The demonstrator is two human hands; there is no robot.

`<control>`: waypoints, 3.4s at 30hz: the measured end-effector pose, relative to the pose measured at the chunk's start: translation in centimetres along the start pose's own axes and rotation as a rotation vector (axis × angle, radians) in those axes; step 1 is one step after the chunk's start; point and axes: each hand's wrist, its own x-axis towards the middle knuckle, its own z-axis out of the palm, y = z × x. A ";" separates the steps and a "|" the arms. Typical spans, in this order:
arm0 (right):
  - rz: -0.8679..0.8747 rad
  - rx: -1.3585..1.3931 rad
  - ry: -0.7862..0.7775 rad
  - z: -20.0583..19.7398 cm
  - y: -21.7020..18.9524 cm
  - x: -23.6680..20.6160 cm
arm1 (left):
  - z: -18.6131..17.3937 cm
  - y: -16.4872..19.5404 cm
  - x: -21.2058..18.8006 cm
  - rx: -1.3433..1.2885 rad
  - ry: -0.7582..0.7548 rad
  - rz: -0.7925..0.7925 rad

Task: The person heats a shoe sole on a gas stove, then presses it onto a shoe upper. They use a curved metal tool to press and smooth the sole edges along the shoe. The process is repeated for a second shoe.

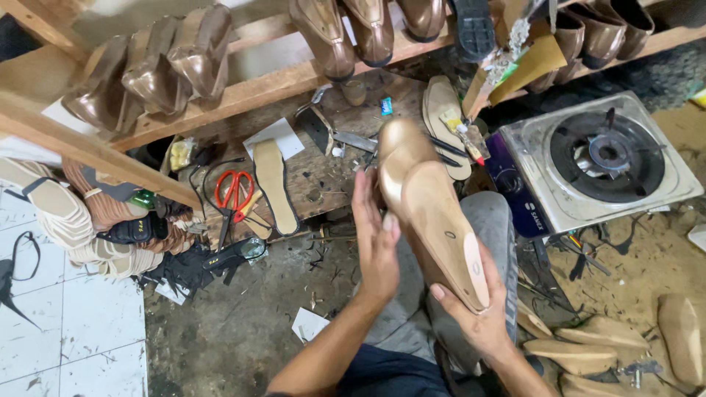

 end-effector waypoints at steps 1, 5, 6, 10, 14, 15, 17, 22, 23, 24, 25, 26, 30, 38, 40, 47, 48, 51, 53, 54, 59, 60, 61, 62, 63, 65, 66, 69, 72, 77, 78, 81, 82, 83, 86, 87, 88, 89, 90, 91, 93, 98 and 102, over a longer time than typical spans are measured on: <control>-0.072 -0.069 0.020 0.6 -1.1 1.5 | 0.2 1.4 -1.8 0.038 -0.074 0.042; -0.621 -0.099 -0.249 3.2 -4.9 7.1 | 0.0 2.3 -3.5 0.183 -0.144 0.211; -0.617 -0.104 -0.311 3.4 -5.5 7.4 | -0.8 1.8 -2.6 0.096 0.016 -0.020; -0.486 -0.261 -0.461 2.3 -4.5 4.8 | -5.5 0.8 4.1 0.176 0.406 0.086; 0.079 -0.307 -0.336 0.0 0.8 -1.7 | -11.8 0.6 15.1 0.179 0.379 0.095; 0.169 -0.438 -0.268 -0.4 2.2 -3.5 | -12.7 0.2 17.4 0.212 0.361 0.095; 0.310 -0.578 -0.293 -1.5 4.5 -6.0 | -13.8 -1.1 20.9 0.314 0.316 0.127; 0.508 -0.641 -0.475 -4.8 8.2 -5.2 | -13.5 -5.3 26.4 0.705 0.342 0.291; 0.529 -0.649 -0.496 -5.4 8.7 -4.5 | -13.1 -6.0 27.2 0.828 0.382 0.284; 0.549 -0.659 -0.515 -6.1 8.8 -4.5 | -12.7 -6.4 27.8 0.876 0.404 0.273; 0.568 -0.670 -0.536 -6.6 8.9 -4.7 | -12.4 -6.6 28.2 0.928 0.427 0.260; 0.588 -0.678 -0.559 -7.0 8.8 -5.5 | -12.0 -6.6 28.5 0.980 0.448 0.243; 0.657 -0.752 -0.699 -9.1 8.2 -6.6 | -11.8 -4.1 27.0 0.915 0.344 0.252; 0.141 -0.577 -0.327 -8.5 3.6 12.0 | -12.2 -3.1 4.0 0.734 0.008 -0.006; 0.058 -0.600 -0.258 -4.3 4.6 18.3 | -12.2 -4.2 -2.3 0.717 -0.029 -0.282; -0.216 -1.132 -0.260 5.0 12.2 30.5 | -15.8 -6.0 -15.5 0.696 -0.009 -0.516; -0.241 -1.186 -0.259 5.7 12.8 31.0 | -16.9 -6.3 -15.1 0.594 0.073 -0.522; -0.236 -1.255 -0.286 7.1 13.1 31.5 | -19.1 -5.5 -12.5 0.499 0.270 -0.564; -0.289 -1.257 -0.296 7.5 12.7 31.1 | -20.5 -4.1 -8.3 0.509 0.326 -0.498; -0.312 -1.257 -0.303 7.4 12.5 30.5 | -21.0 -3.2 -5.8 0.515 0.328 -0.413; -0.453 -0.612 -0.107 4.6 9.8 22.9 | -23.1 1.6 7.6 0.565 0.303 0.040; -0.420 -0.607 -0.056 3.5 9.2 20.3 | -23.5 2.1 10.2 0.600 0.317 0.079; -0.391 -0.600 -0.001 2.5 8.6 17.7 | -23.5 2.3 12.6 0.596 0.331 0.136; -0.360 -0.519 0.028 1.4 8.1 15.0 | -23.6 2.5 14.9 0.593 0.343 0.194; -0.326 -0.438 0.063 0.4 7.7 12.3 | -23.8 2.6 16.9 0.637 0.329 0.200; -0.257 -0.503 0.140 -1.3 7.2 7.8 | -23.6 1.9 20.5 0.667 0.318 0.252; -0.235 -0.507 0.157 -1.9 7.1 5.9 | -23.3 1.3 21.8 0.654 0.325 0.292; -0.208 -0.541 0.202 -2.8 7.6 2.5 | -23.1 -0.3 25.5 0.802 0.437 0.417; -0.200 -0.609 0.236 -3.8 8.2 1.5 | -22.8 -1.7 27.0 0.895 0.551 0.452; -0.190 -0.566 0.248 -4.4 9.3 1.6 | -21.4 -0.5 28.0 0.867 0.611 0.456; -0.190 -0.558 0.242 -4.4 9.5 1.7 | -20.8 0.1 27.7 0.838 0.627 0.445; -0.113 -0.510 0.210 -4.6 9.6 1.9 | -18.7 1.9 24.0 0.775 0.612 0.532; -0.045 -0.472 0.203 -4.5 9.5 2.1 | -17.9 2.4 21.9 0.757 0.592 0.581; 0.021 -0.433 0.193 -4.5 9.3 2.4 | -17.2 2.9 19.3 0.707 0.566 0.576; 0.116 -0.225 0.105 -3.6 7.7 3.9 | -15.5 4.9 11.7 0.400 0.573 0.435; 0.171 -0.153 0.037 -2.9 6.9 4.5 | -14.9 5.4 9.9 0.220 0.508 0.463; 0.228 -0.084 -0.025 -2.1 5.9 5.0 | -14.2 5.7 8.2 0.035 0.436 0.481; 0.288 -0.017 -0.083 -1.3 4.8 5.4 | -13.4 5.9 6.5 -0.011 0.410 0.410; 0.314 0.049 -0.177 -0.3 3.6 5.9 | -12.6 6.2 5.0 -0.057 0.378 0.342; 0.335 0.113 -0.258 0.5 2.5 6.4 | -11.8 6.2 3.8 -0.111 0.336 0.271; 0.335 0.503 -0.337 2.0 0.5 7.4 | -10.4 6.0 1.7 -0.087 0.242 0.144; 0.485 0.849 -0.214 2.5 -2.2 8.5 | -7.3 2.4 -2.5 0.164 -0.045 -0.002; 0.569 0.702 0.007 2.2 -1.1 7.7 | -5.9 -1.1 -4.9 0.246 -0.103 0.024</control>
